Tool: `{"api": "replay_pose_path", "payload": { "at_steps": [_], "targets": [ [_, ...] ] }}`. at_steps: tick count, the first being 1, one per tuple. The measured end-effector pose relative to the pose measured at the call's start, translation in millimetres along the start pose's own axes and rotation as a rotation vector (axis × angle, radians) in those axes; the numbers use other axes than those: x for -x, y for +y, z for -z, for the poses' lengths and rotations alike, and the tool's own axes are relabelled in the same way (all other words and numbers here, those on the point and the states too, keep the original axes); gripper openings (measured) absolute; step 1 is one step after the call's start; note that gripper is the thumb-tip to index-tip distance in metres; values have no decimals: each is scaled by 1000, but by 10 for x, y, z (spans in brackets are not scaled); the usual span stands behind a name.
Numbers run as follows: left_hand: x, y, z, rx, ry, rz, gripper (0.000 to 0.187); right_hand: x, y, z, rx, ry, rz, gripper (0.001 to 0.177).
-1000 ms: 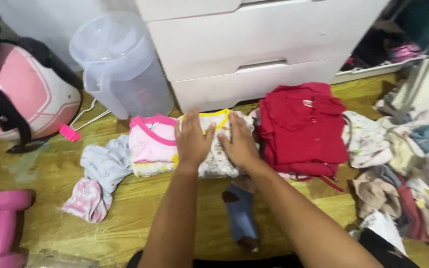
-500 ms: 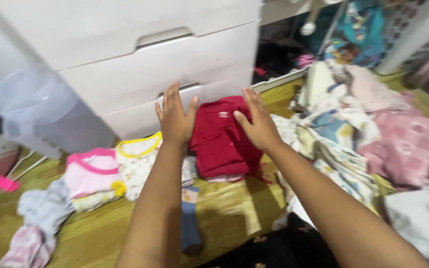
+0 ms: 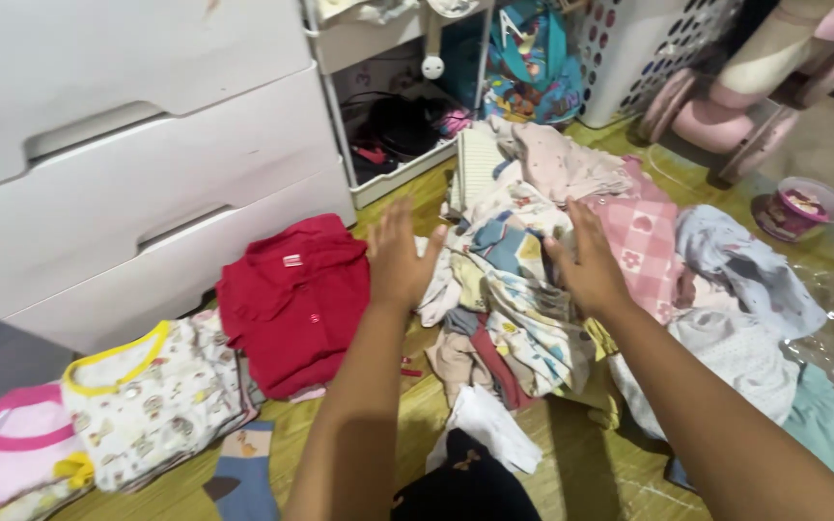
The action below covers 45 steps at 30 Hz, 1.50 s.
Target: The person folds various baby clothes and socks on the floor, stacking them into neat piles. Items include patterned shirts, a red shirt, and multiple socks, handled one at a time.
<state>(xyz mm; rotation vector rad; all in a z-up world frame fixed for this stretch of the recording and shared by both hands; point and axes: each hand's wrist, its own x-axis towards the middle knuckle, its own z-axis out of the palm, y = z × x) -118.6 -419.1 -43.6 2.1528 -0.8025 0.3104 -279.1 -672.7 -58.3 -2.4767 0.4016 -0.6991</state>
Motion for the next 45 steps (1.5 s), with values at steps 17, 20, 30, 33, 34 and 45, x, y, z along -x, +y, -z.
{"api": "replay_pose_path", "payload": {
  "at_steps": [17,20,30,33,34,45],
  "targets": [
    [441,336,-1038,-77,-655,-82,42,213,572,-326,-183,-417,-409,40],
    [482,271,-1016,-26,-625,-104,55,124,438,-239,-240,-593,-489,41],
    [-6,110,-398,1118,-645,385,46,-367,-853,8,-948,-665,-649,36],
    [-175,-109,224,1024,-586,408,46,-468,-1202,-126,-934,-739,-551,39],
    [-176,-121,492,1019,-568,411,46,-503,-1351,-183,-935,-754,-539,39],
    [355,-1022,2691,1195,-458,583,41,-113,-3307,-1344,-1260,-1035,-430,51]
  ]
}}
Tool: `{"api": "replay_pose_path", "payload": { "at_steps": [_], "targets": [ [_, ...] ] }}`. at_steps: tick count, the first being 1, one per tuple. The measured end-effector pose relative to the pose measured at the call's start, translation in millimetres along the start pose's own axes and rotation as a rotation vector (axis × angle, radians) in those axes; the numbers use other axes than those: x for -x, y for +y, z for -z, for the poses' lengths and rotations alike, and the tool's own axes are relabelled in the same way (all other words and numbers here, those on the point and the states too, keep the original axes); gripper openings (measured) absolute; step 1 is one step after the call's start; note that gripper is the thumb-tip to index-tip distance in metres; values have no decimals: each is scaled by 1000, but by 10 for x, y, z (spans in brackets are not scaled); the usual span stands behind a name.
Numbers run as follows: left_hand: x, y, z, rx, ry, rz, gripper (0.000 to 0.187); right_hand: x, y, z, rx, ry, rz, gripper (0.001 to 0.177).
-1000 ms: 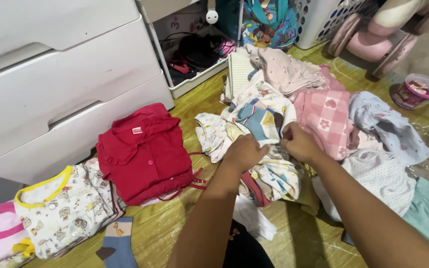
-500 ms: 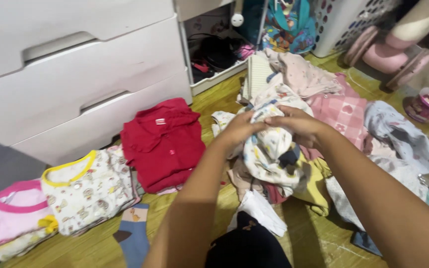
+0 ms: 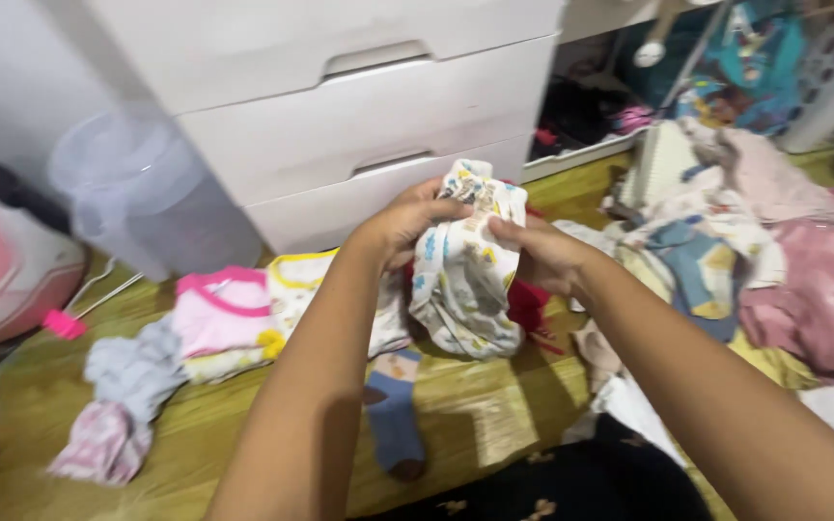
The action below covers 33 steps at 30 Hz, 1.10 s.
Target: The person folds various baby clothes and socks on the floor, stacking them into neat piles. Items include patterned shirts, a red shirt, and multiple socks, handled one at a time.
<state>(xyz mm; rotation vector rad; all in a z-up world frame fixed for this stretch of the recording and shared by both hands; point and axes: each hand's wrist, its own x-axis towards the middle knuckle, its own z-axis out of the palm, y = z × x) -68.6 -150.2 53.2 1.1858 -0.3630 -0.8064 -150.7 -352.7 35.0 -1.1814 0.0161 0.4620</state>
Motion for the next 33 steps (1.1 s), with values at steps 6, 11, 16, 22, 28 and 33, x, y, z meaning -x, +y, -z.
{"api": "replay_pose_path", "payload": {
  "at_steps": [6,11,16,22,28,33],
  "targets": [
    [847,129,814,-65,245,1,33,-737,205,-771,177,186,141,33],
    [1283,163,1166,59,229,-99,35,-1004,289,-1210,130,66,142,25],
    [1473,160,1252,29,330,-90,48,-1050,300,-1696,85,100,77,25],
    [1534,199,1328,36,381,-119,71,-1191,338,-1525,54,162,33,35],
    [1366,199,1562,-484,383,115,47,-1182,216,-1319,92,151,29,33],
    [1209,17,1937,-136,443,-58,20,-1369,283,-961,184,297,56,32]
  ]
}}
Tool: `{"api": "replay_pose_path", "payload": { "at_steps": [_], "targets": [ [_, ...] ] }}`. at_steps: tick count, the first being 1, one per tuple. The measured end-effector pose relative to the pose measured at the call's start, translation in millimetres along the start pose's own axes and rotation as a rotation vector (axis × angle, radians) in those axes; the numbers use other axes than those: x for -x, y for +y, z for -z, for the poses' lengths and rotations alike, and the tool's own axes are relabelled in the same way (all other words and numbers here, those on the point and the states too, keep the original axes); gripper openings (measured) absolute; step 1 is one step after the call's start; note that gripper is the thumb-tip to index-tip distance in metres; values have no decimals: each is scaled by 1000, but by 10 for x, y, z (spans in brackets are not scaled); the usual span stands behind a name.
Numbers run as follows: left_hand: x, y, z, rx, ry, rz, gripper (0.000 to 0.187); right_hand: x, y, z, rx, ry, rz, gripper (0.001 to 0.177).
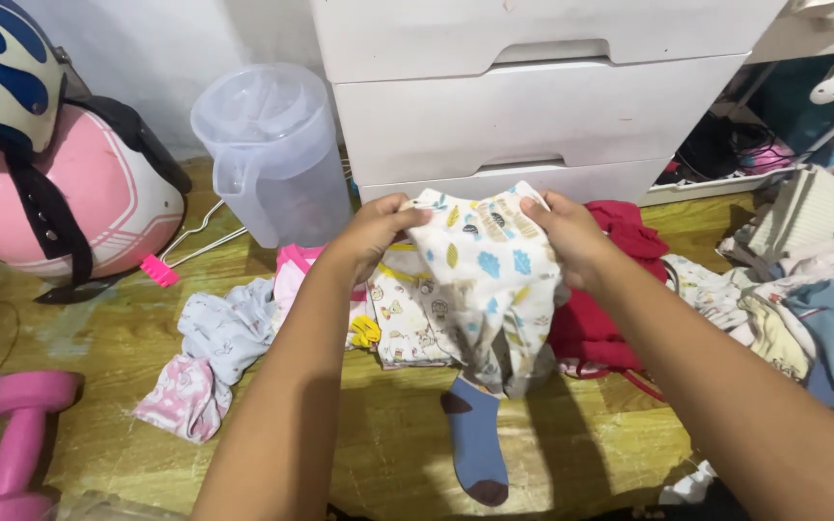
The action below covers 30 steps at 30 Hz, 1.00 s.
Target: The person folds various baby clothes and socks on the floor, stacking them into neat piles. Items include patterned shirts, a red shirt, and multiple socks, handled one at a time.
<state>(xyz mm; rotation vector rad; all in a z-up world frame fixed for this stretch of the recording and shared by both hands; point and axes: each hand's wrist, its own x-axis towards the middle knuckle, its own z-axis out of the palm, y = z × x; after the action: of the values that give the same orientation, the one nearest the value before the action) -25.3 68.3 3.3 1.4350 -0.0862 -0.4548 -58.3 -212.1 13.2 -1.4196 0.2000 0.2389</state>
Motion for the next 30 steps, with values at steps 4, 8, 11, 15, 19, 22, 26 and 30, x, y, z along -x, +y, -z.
{"api": "replay_pose_path", "payload": {
  "at_steps": [4,8,11,15,19,22,26,30],
  "targets": [
    [-12,7,50,87,14,-5,16,-31,-34,136,16,-58,-74,33],
    [121,219,-29,12,-51,93,24,-69,-91,226,-41,-172,-77,34],
    [122,368,-80,-106,-157,137,31,0,-254,198,-74,-202,-64,35],
    [227,747,-98,-62,-163,148,29,89,-478,163,25,-242,-148,37],
    [236,980,-42,-48,-144,81,23,202,-773,10,72,-227,-144,35],
    [134,1066,-64,-283,119,-111,19,199,-863,-163,121,-96,12,27],
    [47,1055,-180,-265,213,-199,24,232,-847,-327,187,35,309,23],
    [497,1338,-245,-128,-58,-225,20,414,-1033,-212,-113,-171,286,25]
  ]
}}
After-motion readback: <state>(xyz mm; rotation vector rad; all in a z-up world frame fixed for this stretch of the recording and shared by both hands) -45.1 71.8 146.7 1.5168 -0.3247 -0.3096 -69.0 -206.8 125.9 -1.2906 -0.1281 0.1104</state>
